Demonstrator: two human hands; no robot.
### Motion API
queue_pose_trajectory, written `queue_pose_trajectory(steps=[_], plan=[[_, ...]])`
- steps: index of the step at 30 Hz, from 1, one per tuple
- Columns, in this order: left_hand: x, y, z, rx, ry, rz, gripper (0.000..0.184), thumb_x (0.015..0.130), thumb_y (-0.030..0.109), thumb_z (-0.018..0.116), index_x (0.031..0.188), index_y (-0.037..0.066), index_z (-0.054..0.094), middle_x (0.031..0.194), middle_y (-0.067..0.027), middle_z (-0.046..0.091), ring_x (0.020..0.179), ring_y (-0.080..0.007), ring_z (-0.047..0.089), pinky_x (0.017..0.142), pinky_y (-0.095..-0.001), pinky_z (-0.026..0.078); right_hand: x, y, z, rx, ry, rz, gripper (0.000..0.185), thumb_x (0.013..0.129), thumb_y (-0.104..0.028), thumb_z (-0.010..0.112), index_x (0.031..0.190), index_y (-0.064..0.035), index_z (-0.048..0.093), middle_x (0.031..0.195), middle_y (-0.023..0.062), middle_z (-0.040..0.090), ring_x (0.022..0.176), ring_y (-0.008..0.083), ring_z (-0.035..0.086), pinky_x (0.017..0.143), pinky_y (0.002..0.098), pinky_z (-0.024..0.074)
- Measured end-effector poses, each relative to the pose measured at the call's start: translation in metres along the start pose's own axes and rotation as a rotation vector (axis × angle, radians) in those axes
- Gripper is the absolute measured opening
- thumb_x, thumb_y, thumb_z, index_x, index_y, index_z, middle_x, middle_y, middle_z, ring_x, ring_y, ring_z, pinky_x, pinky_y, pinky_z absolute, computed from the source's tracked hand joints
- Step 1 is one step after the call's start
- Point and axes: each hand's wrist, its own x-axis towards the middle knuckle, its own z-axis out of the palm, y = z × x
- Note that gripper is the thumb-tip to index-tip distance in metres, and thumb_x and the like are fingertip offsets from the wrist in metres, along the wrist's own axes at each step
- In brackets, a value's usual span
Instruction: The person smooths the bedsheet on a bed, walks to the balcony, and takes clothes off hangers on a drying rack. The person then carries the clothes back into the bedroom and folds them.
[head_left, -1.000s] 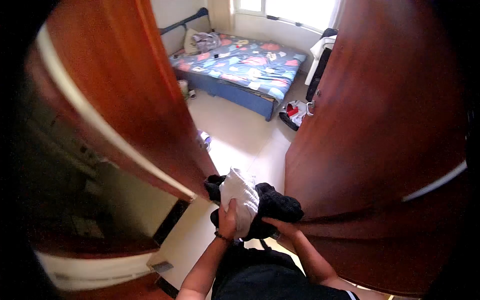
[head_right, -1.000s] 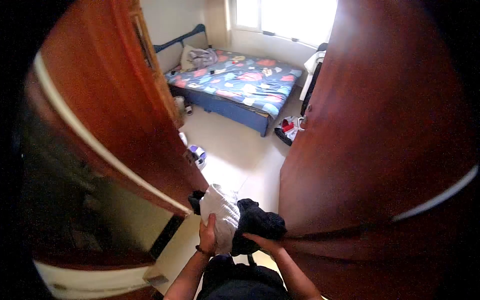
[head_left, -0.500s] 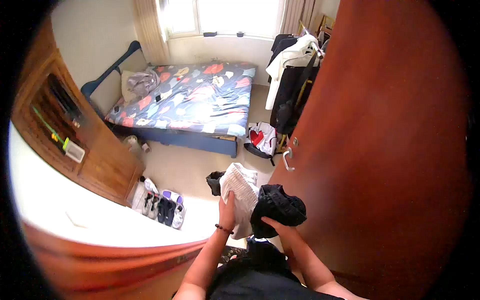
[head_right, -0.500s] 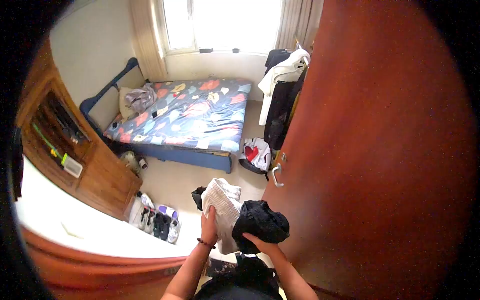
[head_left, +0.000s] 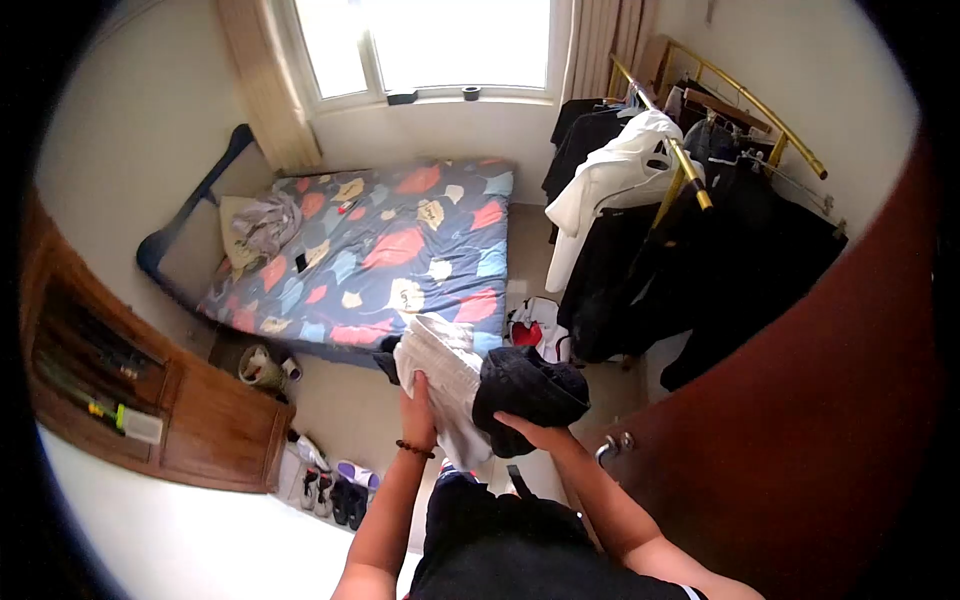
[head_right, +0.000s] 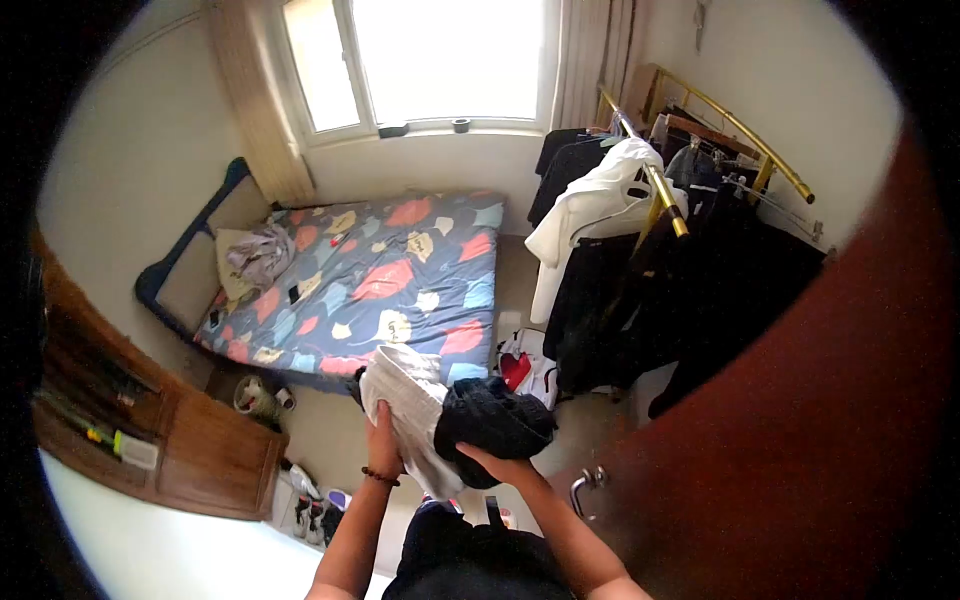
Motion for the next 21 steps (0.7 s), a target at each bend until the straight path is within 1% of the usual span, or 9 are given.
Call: queue_pose_trajectory(steps=[4,10,11,12,13,15,18,20,21], plan=[[0.095,-0.056,-0.029,-0.061,-0.119,0.125,0.059,0.104,0.040,0.055,0.146,0.002,0.042,0.137,-0.0123,0.056,0.120,-0.0241,0.058,0.102,-0.0389,0.048,0.060,0.050,0.026,0.041,0.023,0.035,0.074,0.085,-0.050,0.077,0.141,-0.0075,0.056,0.148,0.0153,0.052,0.141,0.0330,0.043,0.122,0.0450,0.0241],[0.216,-0.150,-0.051,0.102,-0.198,0.373,0.049,0.107,0.032,0.050,0.139,-0.006,0.050,0.132,-0.0121,0.061,0.117,-0.0217,0.057,0.100,-0.0355,0.045,0.132,0.149,0.054,-0.253,0.259,-0.245,0.070,0.086,-0.046,0.077,0.139,-0.0050,0.057,0.146,0.0157,0.054,0.141,0.0329,0.042,0.121,0.0463,0.0242],[0.242,-0.172,-0.059,0.291,-0.172,0.441,0.052,0.107,0.037,0.048,0.131,-0.009,0.054,0.123,-0.0209,0.066,0.111,-0.0301,0.063,0.096,-0.0387,0.048,0.142,0.169,0.063,-0.235,0.261,-0.215,0.069,0.086,-0.045,0.077,0.138,-0.0049,0.057,0.145,0.0154,0.055,0.140,0.0331,0.043,0.121,0.0466,0.0242],[0.255,-0.190,-0.071,0.299,-0.194,0.436,0.052,0.107,0.037,0.048,0.131,-0.009,0.054,0.123,-0.0209,0.066,0.111,-0.0301,0.063,0.096,-0.0387,0.048,0.145,0.198,0.076,-0.215,0.258,-0.187,0.068,0.086,-0.044,0.077,0.138,-0.0049,0.058,0.144,0.0152,0.056,0.140,0.0332,0.044,0.121,0.0468,0.0242],[0.270,-0.210,-0.081,0.578,-0.108,0.427,0.055,0.107,0.039,0.047,0.128,-0.010,0.054,0.120,-0.0266,0.066,0.107,-0.0365,0.063,0.093,-0.0420,0.048,0.160,0.253,0.084,-0.286,0.316,-0.343,0.065,0.087,-0.041,0.077,0.138,-0.0061,0.058,0.144,0.0143,0.056,0.139,0.0325,0.045,0.121,0.0460,0.0240],[0.356,-0.250,-0.028,0.779,0.122,0.526,0.061,0.106,0.046,0.043,0.116,-0.012,0.057,0.107,-0.0375,0.064,0.098,-0.0509,0.062,0.085,-0.0508,0.048,0.255,0.271,0.018,-0.317,0.230,-0.344,0.064,0.087,-0.040,0.078,0.138,-0.0066,0.058,0.144,0.0137,0.056,0.138,0.0319,0.046,0.121,0.0455,0.0249],[0.392,-0.335,-0.055,0.757,0.089,0.356,0.057,0.105,0.044,0.044,0.114,-0.010,0.061,0.105,-0.0349,0.066,0.097,-0.0487,0.063,0.085,-0.0503,0.048,0.254,0.346,0.028,-0.366,0.213,-0.458,0.061,0.087,-0.039,0.078,0.136,-0.0074,0.060,0.141,0.0125,0.059,0.135,0.0297,0.050,0.119,0.0438,0.0291],[0.398,-0.383,-0.078,0.820,0.092,0.418,0.046,0.105,0.036,0.048,0.121,-0.005,0.064,0.110,-0.0274,0.070,0.105,-0.0432,0.065,0.090,-0.0472,0.049,0.239,0.383,0.042,-0.214,0.309,-0.306,0.061,0.086,-0.040,0.079,0.134,-0.0078,0.062,0.138,0.0122,0.061,0.133,0.0291,0.052,0.117,0.0430,0.0319],[0.461,-0.362,-0.031,0.749,0.124,0.497,0.041,0.104,0.030,0.050,0.122,-0.004,0.064,0.113,-0.0262,0.069,0.108,-0.0425,0.064,0.092,-0.0461,0.049,0.324,0.341,-0.017,-0.316,0.273,-0.272,0.061,0.084,-0.041,0.080,0.133,-0.0077,0.063,0.137,0.0127,0.062,0.132,0.0285,0.053,0.116,0.0421,0.0335]])
